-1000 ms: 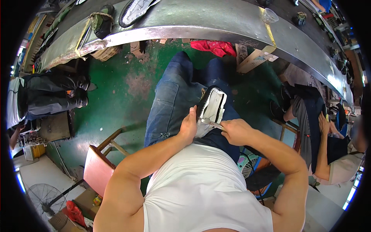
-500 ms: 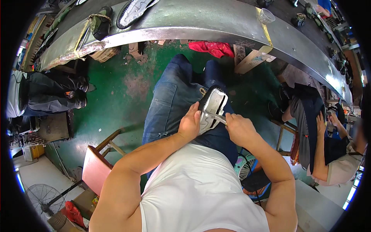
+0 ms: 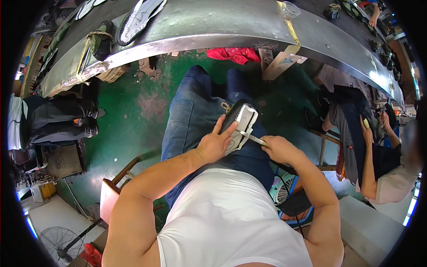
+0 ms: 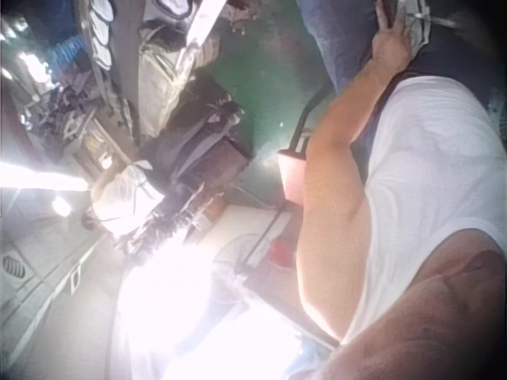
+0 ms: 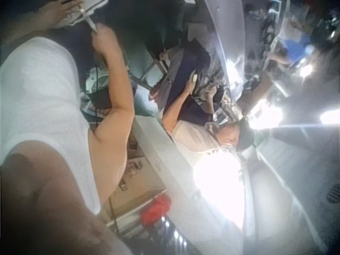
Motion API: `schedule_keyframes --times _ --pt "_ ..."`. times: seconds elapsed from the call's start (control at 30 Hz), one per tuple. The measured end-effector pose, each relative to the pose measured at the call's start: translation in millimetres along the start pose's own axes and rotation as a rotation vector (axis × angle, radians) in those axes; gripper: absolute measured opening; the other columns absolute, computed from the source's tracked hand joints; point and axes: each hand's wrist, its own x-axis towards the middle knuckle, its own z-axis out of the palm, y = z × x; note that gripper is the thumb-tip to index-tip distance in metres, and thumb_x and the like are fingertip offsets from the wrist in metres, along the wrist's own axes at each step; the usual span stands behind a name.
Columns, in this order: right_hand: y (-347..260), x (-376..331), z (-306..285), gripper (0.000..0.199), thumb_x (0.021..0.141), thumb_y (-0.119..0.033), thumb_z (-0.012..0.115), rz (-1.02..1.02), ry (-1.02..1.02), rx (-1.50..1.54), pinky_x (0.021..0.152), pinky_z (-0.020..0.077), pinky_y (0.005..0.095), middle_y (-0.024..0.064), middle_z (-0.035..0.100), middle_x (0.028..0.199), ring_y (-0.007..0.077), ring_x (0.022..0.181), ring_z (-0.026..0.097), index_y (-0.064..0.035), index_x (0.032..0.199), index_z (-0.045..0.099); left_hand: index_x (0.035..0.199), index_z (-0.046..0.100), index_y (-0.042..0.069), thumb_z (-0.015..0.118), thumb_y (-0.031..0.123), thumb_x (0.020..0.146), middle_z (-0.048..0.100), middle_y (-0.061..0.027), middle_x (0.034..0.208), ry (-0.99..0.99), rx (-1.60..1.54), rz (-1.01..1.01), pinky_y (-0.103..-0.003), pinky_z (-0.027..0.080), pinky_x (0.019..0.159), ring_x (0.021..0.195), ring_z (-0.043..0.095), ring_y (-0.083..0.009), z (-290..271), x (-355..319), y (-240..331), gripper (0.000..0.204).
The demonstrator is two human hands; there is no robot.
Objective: Manually scraping and preparing shoe soles on an assembly line.
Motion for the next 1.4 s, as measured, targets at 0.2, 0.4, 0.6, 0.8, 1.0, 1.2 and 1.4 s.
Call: schedule_keyframes --times 0.2,0.4,0.6,0.8,1.0,1.2,1.4 --pt "-31 24 -12 0.029 0.098 -0.026 0.057 0.148 0.266 0.368 0.080 0.0499 0.0515 0.0261 0.067 0.097 0.0444 0.093 0.065 0.0015 0.106 0.058 0.155 0.032 0.023 0.055 0.026 0.099 0.024 -0.0368 0.153 -0.056 0.086 0.009 -0.047 0.059 0.077 0.078 0.069 -0.0467 -12 10 11 0.061" --pt "-24 32 1 0.034 0.100 -0.033 0.052 0.169 0.069 0.042 0.078 0.0510 0.0523 0.0256 0.067 0.089 0.0442 0.086 0.066 -0.0002 0.098 0.057 0.155 0.030 0.012 0.058 0.030 0.098 0.030 -0.0343 0.153 -0.057 0.050 -0.039 -0.043 0.054 0.091 0.101 0.066 -0.0468 4 -14 -4 0.066" --pt "-48 13 2 0.036 0.100 -0.035 0.052 0.068 0.101 0.357 0.077 0.0508 0.0519 0.0248 0.067 0.089 0.0445 0.086 0.065 0.0003 0.099 0.058 0.150 0.032 -0.005 0.062 0.026 0.095 0.061 -0.0333 0.124 0.125 -0.508 -0.363 -0.040 0.046 0.102 0.120 0.060 -0.0427 13 -25 -1 0.071" --pt "-43 1 7 0.035 0.100 -0.033 0.055 0.170 -0.083 0.230 0.070 0.0518 0.0408 0.0208 0.067 0.084 0.0380 0.076 0.066 0.0024 0.102 0.058 0.154 0.022 -0.001 0.074 0.017 0.084 0.060 -0.0303 0.128 -0.202 -0.389 -0.399 -0.038 0.046 0.104 0.120 0.061 -0.0378 -31 -18 19 0.090" --pt "-14 -35 40 0.025 0.097 -0.015 0.059 0.308 0.190 0.745 0.069 0.0511 0.0298 0.0071 0.066 0.088 0.0132 0.075 0.062 0.0019 0.115 0.058 0.138 0.039 -0.001 0.082 0.011 0.077 0.067 -0.0260 0.118 0.120 -0.144 -0.096 -0.036 0.051 0.098 0.113 0.066 -0.0353 -115 -10 52 0.076" --pt "-4 -43 58 0.023 0.095 -0.016 0.060 0.208 0.283 0.867 0.075 0.0500 0.0333 0.0061 0.059 0.082 0.0158 0.077 0.060 -0.0021 0.113 0.059 0.115 0.059 -0.002 0.085 0.020 0.080 0.071 -0.0129 0.100 0.346 -0.768 0.042 -0.032 0.054 0.080 0.087 0.067 -0.0168 -124 50 55 0.050" --pt "-22 -45 22 0.029 0.094 -0.015 0.061 0.298 0.032 0.588 0.079 0.0504 0.0372 0.0150 0.066 0.093 0.0307 0.083 0.064 -0.0036 0.120 0.058 0.116 0.063 -0.009 0.075 0.030 0.085 0.069 -0.0207 0.107 -0.036 -0.739 -0.213 -0.037 0.053 0.084 0.094 0.068 -0.0254 -21 67 -16 0.051"
